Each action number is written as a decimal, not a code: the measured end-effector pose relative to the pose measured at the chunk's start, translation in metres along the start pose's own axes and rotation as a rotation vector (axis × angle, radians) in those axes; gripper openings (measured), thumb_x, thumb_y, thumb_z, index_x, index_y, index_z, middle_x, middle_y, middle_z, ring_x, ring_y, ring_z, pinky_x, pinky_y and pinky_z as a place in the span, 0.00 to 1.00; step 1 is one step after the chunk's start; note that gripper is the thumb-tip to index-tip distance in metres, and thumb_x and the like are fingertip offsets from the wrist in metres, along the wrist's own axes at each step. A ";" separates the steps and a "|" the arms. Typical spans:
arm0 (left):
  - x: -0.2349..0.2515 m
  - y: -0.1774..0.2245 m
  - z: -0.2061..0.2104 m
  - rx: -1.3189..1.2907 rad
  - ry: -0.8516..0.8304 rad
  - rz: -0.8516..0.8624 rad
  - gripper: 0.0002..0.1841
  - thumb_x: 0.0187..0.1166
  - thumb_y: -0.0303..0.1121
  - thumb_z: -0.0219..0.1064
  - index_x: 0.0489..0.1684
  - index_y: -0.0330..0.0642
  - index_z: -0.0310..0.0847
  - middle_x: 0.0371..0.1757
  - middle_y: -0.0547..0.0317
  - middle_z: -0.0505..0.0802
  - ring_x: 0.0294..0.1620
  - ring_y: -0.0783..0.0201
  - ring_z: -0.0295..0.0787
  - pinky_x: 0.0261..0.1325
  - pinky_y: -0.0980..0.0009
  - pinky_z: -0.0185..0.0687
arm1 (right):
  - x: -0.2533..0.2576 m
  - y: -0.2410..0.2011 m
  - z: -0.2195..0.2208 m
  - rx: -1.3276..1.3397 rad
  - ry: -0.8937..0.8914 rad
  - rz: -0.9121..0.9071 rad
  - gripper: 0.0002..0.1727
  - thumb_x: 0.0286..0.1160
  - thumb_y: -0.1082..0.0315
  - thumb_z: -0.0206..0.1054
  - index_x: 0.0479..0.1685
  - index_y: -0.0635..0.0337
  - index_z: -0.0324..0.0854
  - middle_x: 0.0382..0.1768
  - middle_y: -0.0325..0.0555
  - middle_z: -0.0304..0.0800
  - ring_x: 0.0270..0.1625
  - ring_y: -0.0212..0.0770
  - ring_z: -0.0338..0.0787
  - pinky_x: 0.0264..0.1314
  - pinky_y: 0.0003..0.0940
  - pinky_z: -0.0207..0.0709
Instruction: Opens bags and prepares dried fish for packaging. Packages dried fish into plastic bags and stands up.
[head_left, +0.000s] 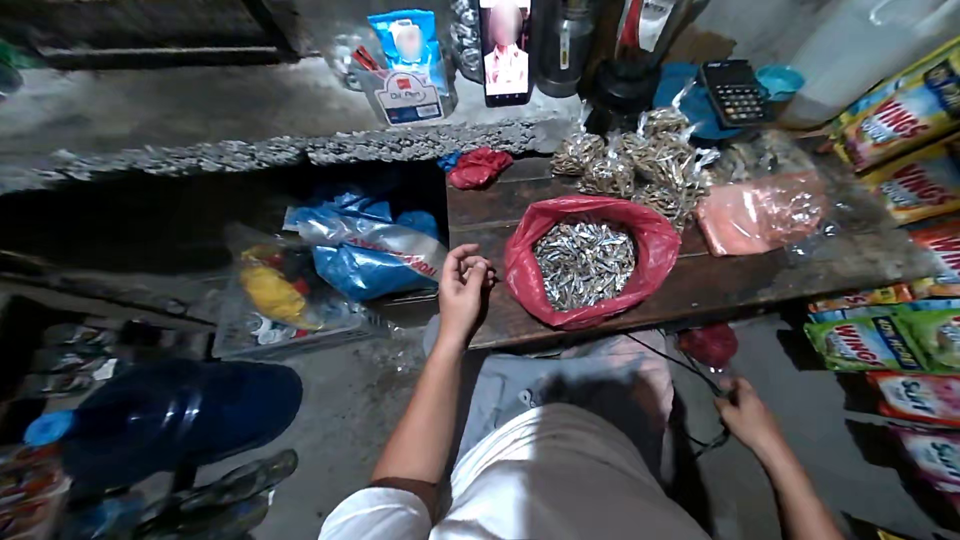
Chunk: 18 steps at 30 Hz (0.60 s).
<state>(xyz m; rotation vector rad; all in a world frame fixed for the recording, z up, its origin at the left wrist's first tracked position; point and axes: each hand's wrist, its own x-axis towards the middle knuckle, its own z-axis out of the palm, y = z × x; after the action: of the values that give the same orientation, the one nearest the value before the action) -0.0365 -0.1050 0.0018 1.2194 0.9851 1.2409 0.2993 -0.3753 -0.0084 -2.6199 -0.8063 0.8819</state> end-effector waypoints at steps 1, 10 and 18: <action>0.000 0.000 0.001 0.000 0.000 -0.004 0.17 0.85 0.23 0.56 0.70 0.35 0.68 0.46 0.62 0.87 0.38 0.74 0.88 0.47 0.75 0.88 | -0.002 0.014 0.003 0.064 0.029 0.036 0.26 0.81 0.76 0.60 0.77 0.75 0.66 0.56 0.79 0.83 0.52 0.71 0.88 0.56 0.67 0.79; 0.001 -0.003 -0.003 0.004 -0.034 0.008 0.17 0.86 0.23 0.56 0.70 0.33 0.68 0.45 0.60 0.86 0.38 0.74 0.87 0.47 0.74 0.87 | -0.021 0.081 0.045 0.459 0.156 0.465 0.24 0.94 0.66 0.48 0.83 0.67 0.59 0.42 0.59 0.80 0.30 0.42 0.80 0.32 0.38 0.76; -0.001 -0.001 -0.001 0.020 -0.030 0.007 0.16 0.86 0.24 0.57 0.71 0.35 0.68 0.45 0.60 0.86 0.38 0.75 0.86 0.46 0.76 0.86 | -0.016 0.102 0.067 0.198 -0.174 0.561 0.24 0.96 0.60 0.46 0.83 0.65 0.62 0.54 0.66 0.85 0.43 0.51 0.87 0.45 0.46 0.80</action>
<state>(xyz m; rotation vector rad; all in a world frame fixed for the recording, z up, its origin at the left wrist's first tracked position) -0.0373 -0.1061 0.0007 1.2543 0.9749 1.2174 0.2903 -0.4632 -0.0943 -2.6444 0.0089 1.2659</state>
